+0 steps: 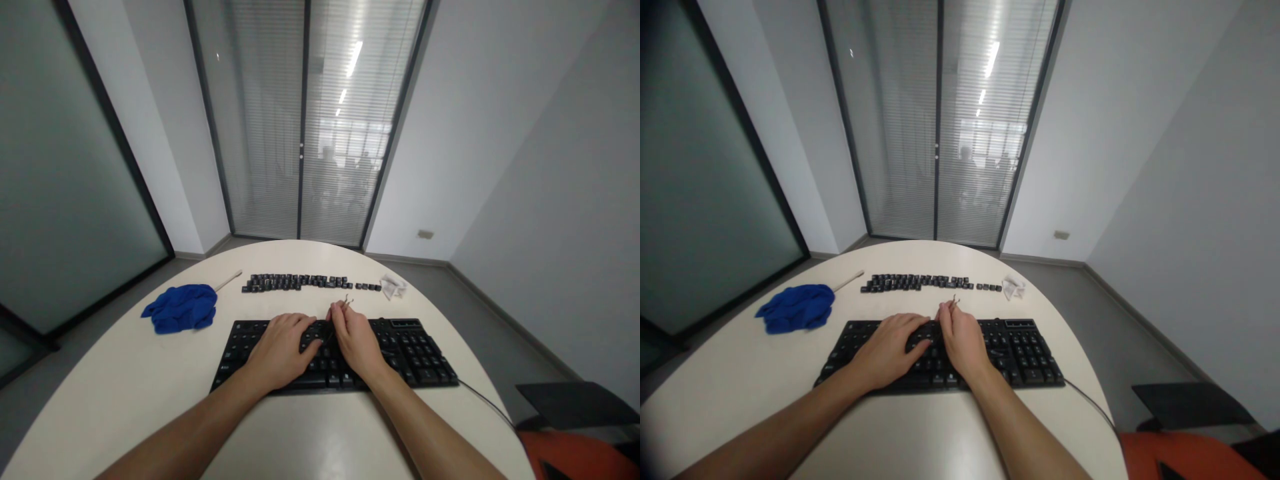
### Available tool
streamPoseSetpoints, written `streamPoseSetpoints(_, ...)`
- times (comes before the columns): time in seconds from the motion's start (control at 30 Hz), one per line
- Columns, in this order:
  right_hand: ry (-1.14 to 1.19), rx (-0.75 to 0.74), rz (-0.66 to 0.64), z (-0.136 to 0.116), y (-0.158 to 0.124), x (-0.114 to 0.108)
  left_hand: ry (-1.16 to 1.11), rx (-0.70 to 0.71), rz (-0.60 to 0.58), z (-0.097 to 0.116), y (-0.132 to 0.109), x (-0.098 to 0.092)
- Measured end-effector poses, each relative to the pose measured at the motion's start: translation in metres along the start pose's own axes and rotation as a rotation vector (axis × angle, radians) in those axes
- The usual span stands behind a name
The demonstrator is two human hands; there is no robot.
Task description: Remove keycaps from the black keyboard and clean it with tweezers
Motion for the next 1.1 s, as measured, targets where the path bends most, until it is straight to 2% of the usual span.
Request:
streamPoseSetpoints(0.47,0.041,0.038,0.001,0.0017,0.0015,0.0010,0.023,0.001,-0.046,-0.0035,-0.0016,0.0028)
streamPoseSetpoints(1.1,0.216,0.068,-0.027,0.0079,0.0014,0.0061,0.014,0.000,-0.056,-0.0031,-0.0015,0.0027)
Point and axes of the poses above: each hand's wrist, its own y-axis towards the middle knuckle, its own x-axis out of the palm, z = x × y, the point moved 3 cm from there along y, towards the middle knuckle, and after that the axes turned 11 degrees about z, right-handed, at the moved point
